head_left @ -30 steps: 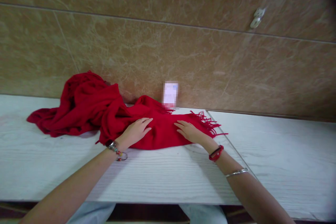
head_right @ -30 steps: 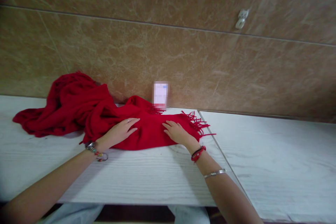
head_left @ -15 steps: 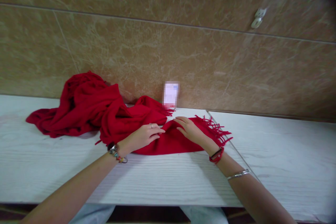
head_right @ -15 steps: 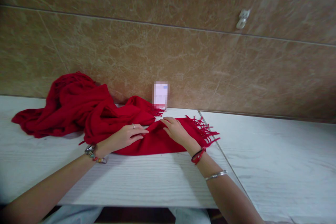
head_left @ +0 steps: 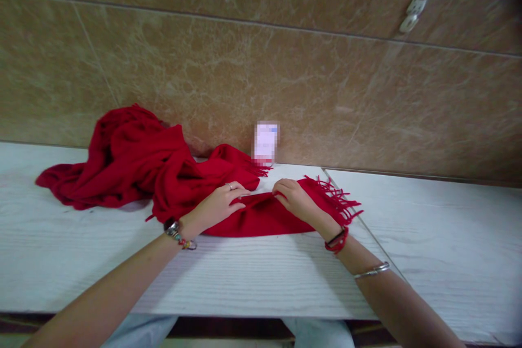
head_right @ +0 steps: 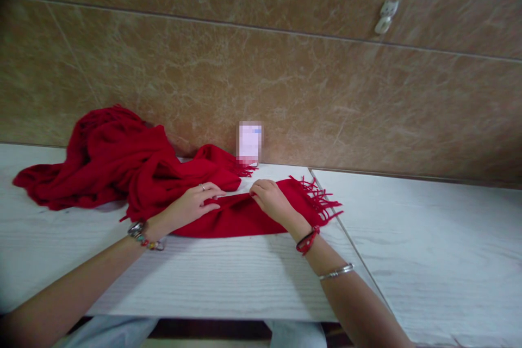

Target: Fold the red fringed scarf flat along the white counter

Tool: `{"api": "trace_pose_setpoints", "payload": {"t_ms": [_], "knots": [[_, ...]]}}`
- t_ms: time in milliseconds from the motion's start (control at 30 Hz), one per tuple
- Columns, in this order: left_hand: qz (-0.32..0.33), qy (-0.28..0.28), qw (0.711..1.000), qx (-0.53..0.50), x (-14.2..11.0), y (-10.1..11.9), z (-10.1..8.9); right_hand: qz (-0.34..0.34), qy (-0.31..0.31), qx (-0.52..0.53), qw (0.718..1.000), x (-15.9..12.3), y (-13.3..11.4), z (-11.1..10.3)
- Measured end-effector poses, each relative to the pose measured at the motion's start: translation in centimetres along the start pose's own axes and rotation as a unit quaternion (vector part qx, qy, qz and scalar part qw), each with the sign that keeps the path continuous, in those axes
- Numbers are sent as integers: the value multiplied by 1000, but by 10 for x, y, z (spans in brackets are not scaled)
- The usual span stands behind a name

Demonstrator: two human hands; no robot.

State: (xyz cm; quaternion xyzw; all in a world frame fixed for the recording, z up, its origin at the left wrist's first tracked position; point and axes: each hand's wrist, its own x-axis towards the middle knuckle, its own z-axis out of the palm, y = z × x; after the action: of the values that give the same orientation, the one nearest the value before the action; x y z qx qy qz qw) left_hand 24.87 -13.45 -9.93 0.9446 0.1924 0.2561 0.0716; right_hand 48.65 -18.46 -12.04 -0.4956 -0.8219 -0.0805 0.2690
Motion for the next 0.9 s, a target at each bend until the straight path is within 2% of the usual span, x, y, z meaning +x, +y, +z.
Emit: {"api": "trace_pose_setpoints", "payload": {"t_ms": [167, 333, 400, 533, 700, 900], "knots": [[-62, -58, 996, 13, -1, -1, 2, -8, -13, -2, 1000, -1, 0, 3], [-61, -56, 996, 21, -1, 0, 2, -26, -6, -16, 1000, -1, -2, 2], [-54, -47, 997, 22, -1, 1, 1, -34, 23, -18, 999, 0, -5, 0], [-50, -56, 997, 20, 0, 2, -3, -12, 124, -41, 991, 0, -11, -6], [-43, -16, 999, -6, 1, 1, -8, -18, 167, -57, 984, -1, -14, -11], [-41, 45, 998, -33, 1, 13, -1, -114, 199, -45, 972, 1, -29, -13]]}}
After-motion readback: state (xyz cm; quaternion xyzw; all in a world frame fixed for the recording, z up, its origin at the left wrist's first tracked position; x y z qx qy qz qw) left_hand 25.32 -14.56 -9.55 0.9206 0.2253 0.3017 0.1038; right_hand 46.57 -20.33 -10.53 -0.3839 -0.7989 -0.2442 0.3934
